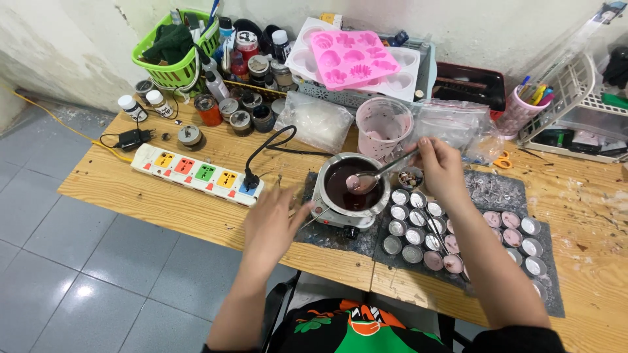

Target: Melt wax in a small pot and prepare small tea light candles.

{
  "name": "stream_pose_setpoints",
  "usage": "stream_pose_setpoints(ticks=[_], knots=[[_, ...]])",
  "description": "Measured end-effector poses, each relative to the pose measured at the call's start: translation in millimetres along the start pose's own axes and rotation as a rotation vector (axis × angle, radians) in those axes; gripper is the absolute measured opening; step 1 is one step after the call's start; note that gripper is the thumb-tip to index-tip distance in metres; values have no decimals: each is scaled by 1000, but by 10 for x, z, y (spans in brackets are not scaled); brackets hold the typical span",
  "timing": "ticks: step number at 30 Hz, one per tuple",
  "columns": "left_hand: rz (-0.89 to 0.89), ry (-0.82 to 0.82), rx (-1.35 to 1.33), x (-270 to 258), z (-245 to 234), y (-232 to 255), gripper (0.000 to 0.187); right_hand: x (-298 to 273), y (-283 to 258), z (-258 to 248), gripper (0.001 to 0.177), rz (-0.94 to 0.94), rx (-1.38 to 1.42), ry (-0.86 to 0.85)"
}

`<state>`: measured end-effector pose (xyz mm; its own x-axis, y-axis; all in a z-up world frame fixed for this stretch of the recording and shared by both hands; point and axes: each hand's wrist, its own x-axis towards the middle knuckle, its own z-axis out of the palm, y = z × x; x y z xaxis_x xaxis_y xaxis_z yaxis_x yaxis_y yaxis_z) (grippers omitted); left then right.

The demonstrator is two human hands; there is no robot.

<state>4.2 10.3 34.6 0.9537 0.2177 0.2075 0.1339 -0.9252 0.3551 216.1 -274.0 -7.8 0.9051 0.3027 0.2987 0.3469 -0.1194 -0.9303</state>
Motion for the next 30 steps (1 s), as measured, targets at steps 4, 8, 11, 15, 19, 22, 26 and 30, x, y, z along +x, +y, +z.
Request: stream_pose_setpoints(ticks=[4,8,11,15,19,22,26,30], knots=[[224,245,15,459,-15,158,51,281,-309,40,36,81,-174,-73],[340,61,-209,1149,179,444,41,542,-293,103,36,90,-170,-191],[321,-109,-398,1542,425,548,36,689,-157,143,36,9,-93,-298],[225,-396,-838,1974,890,494,29,793,-188,195,37,-29,-151,-368],[290,-405,-901,2077,997,453,26,816,-221,202,37,-21,-124,-381],[286,-335,-815,2020,967,473,26,816,-183,236,34,-36,-108,-405],[301,-303,-794,1989,974,469,25,781,-150,254,24,-85,-10,-429],[261,-314,-772,1924,898,500,23,742,-98,98,25,-173,-129,-320]])
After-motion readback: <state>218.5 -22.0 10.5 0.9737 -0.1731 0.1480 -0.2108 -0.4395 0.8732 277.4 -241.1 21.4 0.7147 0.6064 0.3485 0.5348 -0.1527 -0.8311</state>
